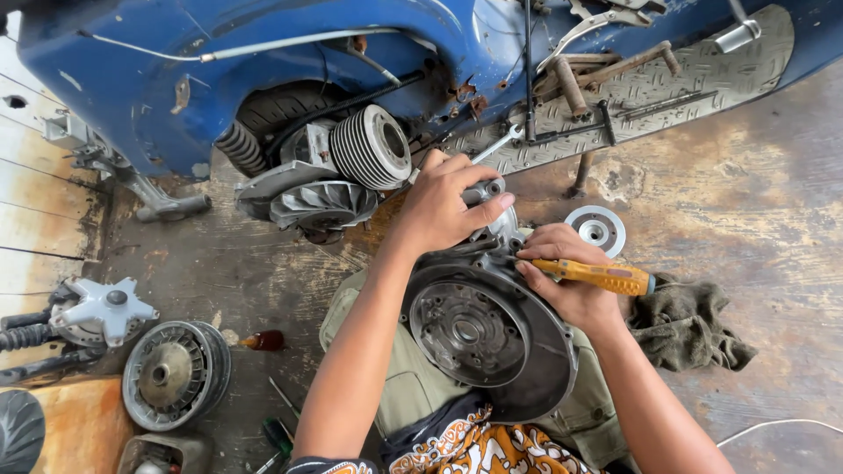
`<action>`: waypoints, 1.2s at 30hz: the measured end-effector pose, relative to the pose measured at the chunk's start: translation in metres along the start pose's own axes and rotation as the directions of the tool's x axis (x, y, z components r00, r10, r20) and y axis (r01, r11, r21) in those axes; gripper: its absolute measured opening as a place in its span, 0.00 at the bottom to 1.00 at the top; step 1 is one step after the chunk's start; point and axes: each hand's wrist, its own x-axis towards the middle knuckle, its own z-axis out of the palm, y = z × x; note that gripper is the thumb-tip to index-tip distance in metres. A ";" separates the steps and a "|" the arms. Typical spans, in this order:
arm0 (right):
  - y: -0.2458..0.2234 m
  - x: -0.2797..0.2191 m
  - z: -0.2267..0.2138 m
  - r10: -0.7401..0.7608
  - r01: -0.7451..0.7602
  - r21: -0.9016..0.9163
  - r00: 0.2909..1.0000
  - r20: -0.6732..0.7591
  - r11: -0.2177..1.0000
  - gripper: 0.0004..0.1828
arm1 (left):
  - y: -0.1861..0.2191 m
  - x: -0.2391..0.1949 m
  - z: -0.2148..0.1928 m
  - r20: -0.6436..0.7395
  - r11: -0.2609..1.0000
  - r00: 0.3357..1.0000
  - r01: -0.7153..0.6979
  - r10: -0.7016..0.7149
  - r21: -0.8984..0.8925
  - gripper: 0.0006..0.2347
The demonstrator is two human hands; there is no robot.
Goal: Cleaning a crankcase mating surface and fitting it onto a motorcycle engine.
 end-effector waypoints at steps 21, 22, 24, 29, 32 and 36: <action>0.015 -0.002 -0.004 -0.060 0.060 0.008 0.997 -0.041 0.998 0.08 | 0.004 0.002 -0.006 0.027 0.997 0.997 0.070 -0.069 -0.043 0.23; 0.015 -0.002 -0.004 -0.065 0.066 0.007 0.997 -0.040 0.998 0.08 | 0.004 0.003 -0.005 0.023 0.997 0.998 0.066 -0.065 -0.042 0.23; 0.013 -0.004 -0.003 -0.021 0.021 0.010 0.999 -0.032 1.000 0.07 | 0.004 0.000 -0.005 0.041 0.992 0.994 0.107 -0.104 -0.069 0.22; 0.007 -0.007 -0.006 0.036 -0.039 -0.030 0.997 -0.074 0.999 0.07 | -0.007 -0.003 -0.006 0.049 0.974 0.987 0.160 -0.154 -0.161 0.21; 0.019 -0.014 -0.012 0.106 -0.109 -0.008 0.982 -0.154 0.994 0.08 | -0.021 -0.009 -0.009 0.061 0.961 0.984 0.174 -0.165 -0.217 0.19; 0.015 -0.010 -0.011 0.021 -0.014 0.061 0.994 -0.109 0.998 0.09 | -0.016 -0.013 -0.021 0.150 0.955 0.982 0.149 -0.113 -0.258 0.28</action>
